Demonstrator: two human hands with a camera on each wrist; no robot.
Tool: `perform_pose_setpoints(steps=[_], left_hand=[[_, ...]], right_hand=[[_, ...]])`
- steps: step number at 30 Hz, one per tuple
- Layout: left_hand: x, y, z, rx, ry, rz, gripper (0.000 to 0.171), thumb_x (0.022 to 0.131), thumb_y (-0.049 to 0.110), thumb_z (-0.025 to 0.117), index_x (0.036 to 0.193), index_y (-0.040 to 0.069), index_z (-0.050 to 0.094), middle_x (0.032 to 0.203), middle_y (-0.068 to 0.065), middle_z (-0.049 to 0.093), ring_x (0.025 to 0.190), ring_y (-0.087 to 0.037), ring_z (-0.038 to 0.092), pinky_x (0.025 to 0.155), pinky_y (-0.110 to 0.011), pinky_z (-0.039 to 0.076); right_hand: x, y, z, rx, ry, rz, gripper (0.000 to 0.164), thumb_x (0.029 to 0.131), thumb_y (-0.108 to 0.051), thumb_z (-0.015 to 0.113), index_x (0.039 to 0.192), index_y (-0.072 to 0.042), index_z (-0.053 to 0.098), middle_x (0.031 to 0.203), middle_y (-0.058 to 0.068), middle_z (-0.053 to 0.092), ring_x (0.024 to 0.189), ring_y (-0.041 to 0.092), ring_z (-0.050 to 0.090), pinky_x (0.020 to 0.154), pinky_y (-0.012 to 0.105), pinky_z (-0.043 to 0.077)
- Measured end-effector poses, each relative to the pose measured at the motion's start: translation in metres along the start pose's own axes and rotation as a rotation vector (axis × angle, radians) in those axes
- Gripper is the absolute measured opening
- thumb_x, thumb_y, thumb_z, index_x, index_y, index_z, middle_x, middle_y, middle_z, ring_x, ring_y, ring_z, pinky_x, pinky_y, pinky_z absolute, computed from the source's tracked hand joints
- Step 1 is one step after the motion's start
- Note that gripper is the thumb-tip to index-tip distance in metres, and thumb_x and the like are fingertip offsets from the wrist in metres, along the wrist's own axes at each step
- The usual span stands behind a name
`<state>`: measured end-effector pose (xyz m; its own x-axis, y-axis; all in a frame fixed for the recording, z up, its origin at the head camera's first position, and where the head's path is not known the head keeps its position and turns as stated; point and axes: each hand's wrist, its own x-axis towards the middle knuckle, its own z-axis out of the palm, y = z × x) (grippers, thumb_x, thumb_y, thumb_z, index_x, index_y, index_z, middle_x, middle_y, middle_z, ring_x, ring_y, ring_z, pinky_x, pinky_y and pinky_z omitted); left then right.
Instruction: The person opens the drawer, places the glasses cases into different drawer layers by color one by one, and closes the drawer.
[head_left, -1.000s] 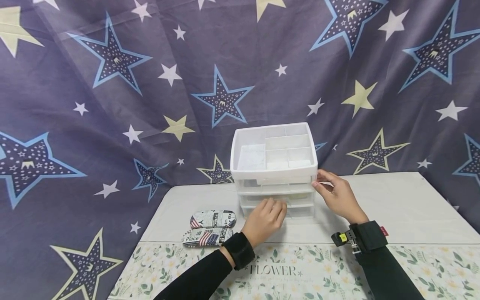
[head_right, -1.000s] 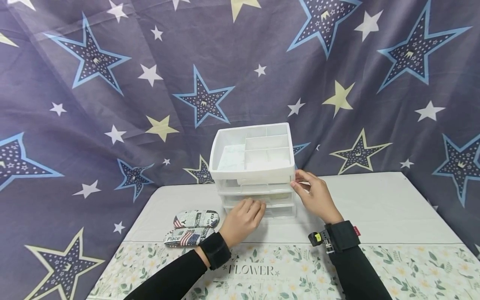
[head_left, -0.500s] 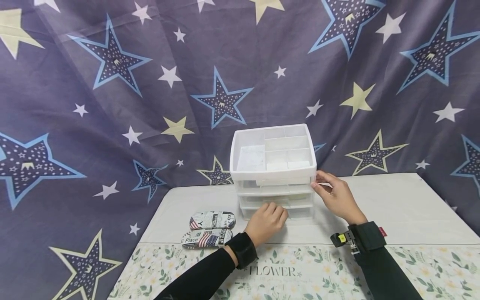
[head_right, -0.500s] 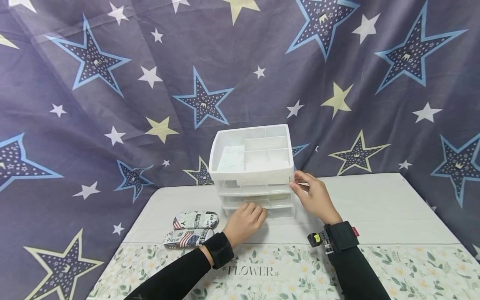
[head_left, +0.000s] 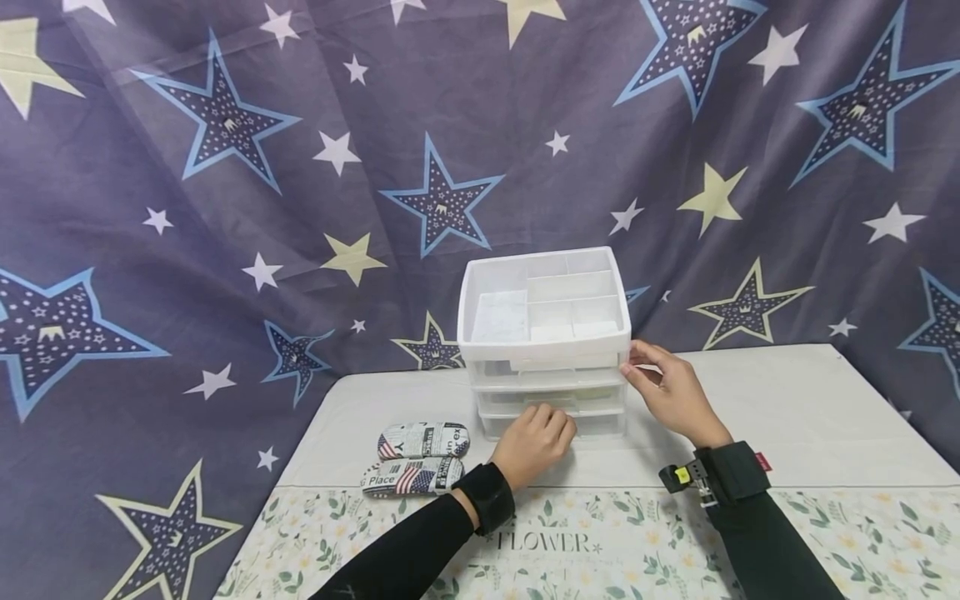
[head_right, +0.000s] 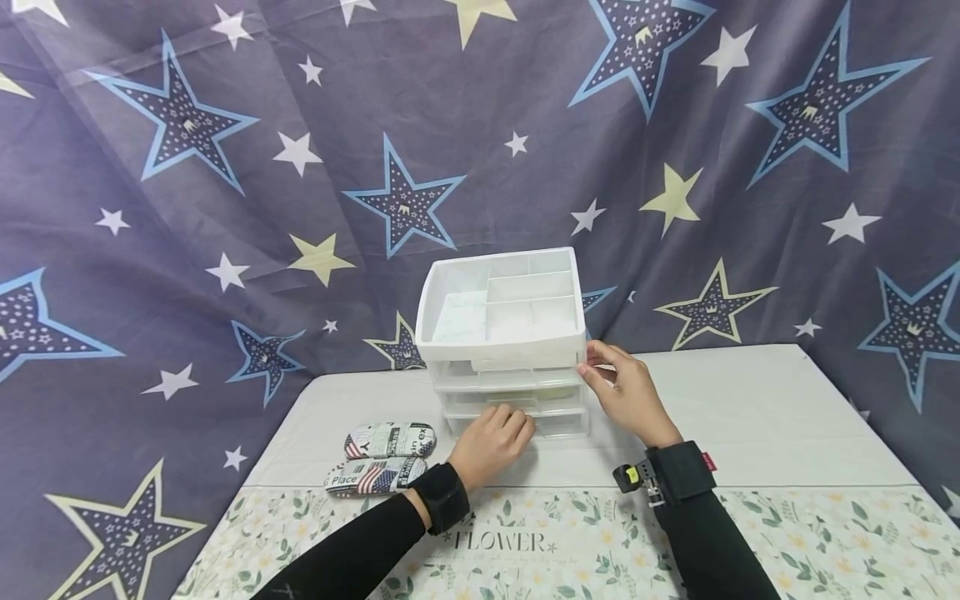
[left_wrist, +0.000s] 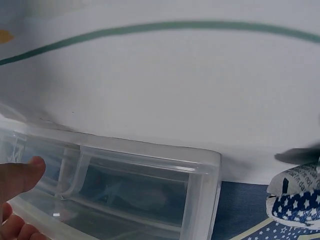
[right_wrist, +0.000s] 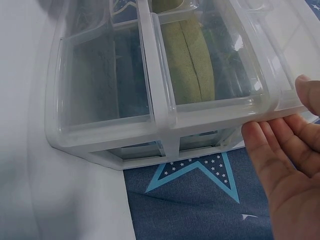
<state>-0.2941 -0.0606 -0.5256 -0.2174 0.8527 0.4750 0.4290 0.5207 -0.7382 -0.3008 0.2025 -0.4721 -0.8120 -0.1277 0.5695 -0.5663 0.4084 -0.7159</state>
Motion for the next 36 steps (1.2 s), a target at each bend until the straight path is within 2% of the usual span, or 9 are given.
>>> perform_pose_setpoints(steps=[3, 8, 10, 17, 20, 22, 24, 27, 36], left_hand=[[0.0, 0.0, 0.001, 0.014, 0.005, 0.006, 0.033, 0.11, 0.005, 0.035, 0.1, 0.012, 0.066, 0.092, -0.002, 0.061, 0.081, -0.017, 0.06, 0.065, -0.025, 0.052], [-0.001, 0.001, 0.004, 0.033, 0.038, 0.007, 0.034, 0.11, 0.005, 0.034, 0.099, 0.012, 0.065, 0.09, -0.002, 0.061, 0.077, -0.017, 0.059, 0.062, -0.025, 0.052], [-0.001, 0.001, 0.005, 0.04, 0.053, 0.004, 0.035, 0.109, 0.005, 0.033, 0.098, 0.013, 0.065, 0.089, -0.002, 0.061, 0.076, -0.016, 0.059, 0.061, -0.025, 0.052], [-0.001, 0.001, 0.007, 0.051, 0.075, 0.001, 0.039, 0.108, 0.003, 0.028, 0.094, 0.012, 0.063, 0.087, -0.002, 0.06, 0.073, -0.016, 0.058, 0.059, -0.024, 0.05], [0.002, -0.003, -0.004, 0.068, 0.084, 0.006, 0.035, 0.107, 0.004, 0.033, 0.093, 0.012, 0.064, 0.085, -0.001, 0.06, 0.072, -0.015, 0.058, 0.058, -0.021, 0.05], [0.002, -0.003, -0.004, 0.08, 0.086, 0.011, 0.036, 0.107, 0.003, 0.034, 0.094, 0.013, 0.065, 0.086, -0.001, 0.061, 0.073, -0.014, 0.059, 0.058, -0.02, 0.051], [0.002, -0.003, -0.005, 0.085, 0.077, 0.014, 0.035, 0.107, 0.003, 0.035, 0.096, 0.012, 0.067, 0.088, -0.002, 0.062, 0.075, -0.015, 0.06, 0.059, -0.02, 0.052], [-0.003, 0.003, 0.003, 0.083, 0.052, 0.015, 0.037, 0.107, 0.001, 0.033, 0.101, 0.01, 0.069, 0.092, -0.004, 0.065, 0.078, -0.017, 0.063, 0.064, -0.023, 0.055], [-0.005, 0.007, 0.001, 0.071, 0.012, 0.002, 0.031, 0.107, 0.003, 0.04, 0.106, 0.009, 0.07, 0.097, -0.004, 0.066, 0.083, -0.017, 0.063, 0.07, -0.024, 0.057]], right_hand=[[0.0, -0.001, 0.0, -0.007, 0.0, -0.001, 0.036, 0.102, -0.009, 0.066, 0.134, 0.007, 0.06, 0.123, 0.021, 0.065, 0.113, 0.034, 0.065, 0.096, 0.014, 0.055], [0.0, -0.001, 0.001, -0.012, -0.004, -0.012, 0.037, 0.102, -0.009, 0.066, 0.134, 0.006, 0.06, 0.123, 0.02, 0.065, 0.112, 0.034, 0.065, 0.097, 0.032, 0.058], [-0.001, 0.0, 0.002, -0.012, -0.005, -0.017, 0.037, 0.102, -0.009, 0.065, 0.134, 0.007, 0.06, 0.123, 0.02, 0.065, 0.112, 0.034, 0.065, 0.097, 0.036, 0.059], [0.0, 0.0, 0.002, -0.012, -0.004, -0.02, 0.036, 0.102, -0.009, 0.066, 0.134, 0.006, 0.06, 0.122, 0.02, 0.065, 0.112, 0.034, 0.065, 0.097, 0.032, 0.058], [0.0, -0.001, 0.001, -0.011, -0.004, -0.021, 0.036, 0.101, -0.009, 0.066, 0.134, 0.006, 0.06, 0.122, 0.02, 0.065, 0.112, 0.033, 0.065, 0.097, 0.035, 0.058], [0.0, 0.0, 0.001, -0.014, -0.004, -0.021, 0.037, 0.102, -0.009, 0.066, 0.134, 0.006, 0.06, 0.123, 0.02, 0.065, 0.113, 0.033, 0.065, 0.097, 0.037, 0.059], [0.0, 0.0, 0.001, -0.016, -0.004, -0.019, 0.037, 0.102, -0.009, 0.066, 0.135, 0.007, 0.06, 0.123, 0.02, 0.065, 0.113, 0.034, 0.065, 0.097, 0.038, 0.059], [0.0, 0.0, 0.001, -0.017, 0.001, -0.017, 0.037, 0.102, -0.01, 0.066, 0.134, 0.007, 0.06, 0.122, 0.021, 0.065, 0.113, 0.034, 0.065, 0.097, 0.038, 0.059], [-0.001, 0.002, 0.0, -0.019, -0.003, -0.017, 0.039, 0.102, -0.011, 0.066, 0.136, 0.007, 0.059, 0.123, 0.021, 0.065, 0.113, 0.036, 0.065, 0.097, 0.034, 0.058]])
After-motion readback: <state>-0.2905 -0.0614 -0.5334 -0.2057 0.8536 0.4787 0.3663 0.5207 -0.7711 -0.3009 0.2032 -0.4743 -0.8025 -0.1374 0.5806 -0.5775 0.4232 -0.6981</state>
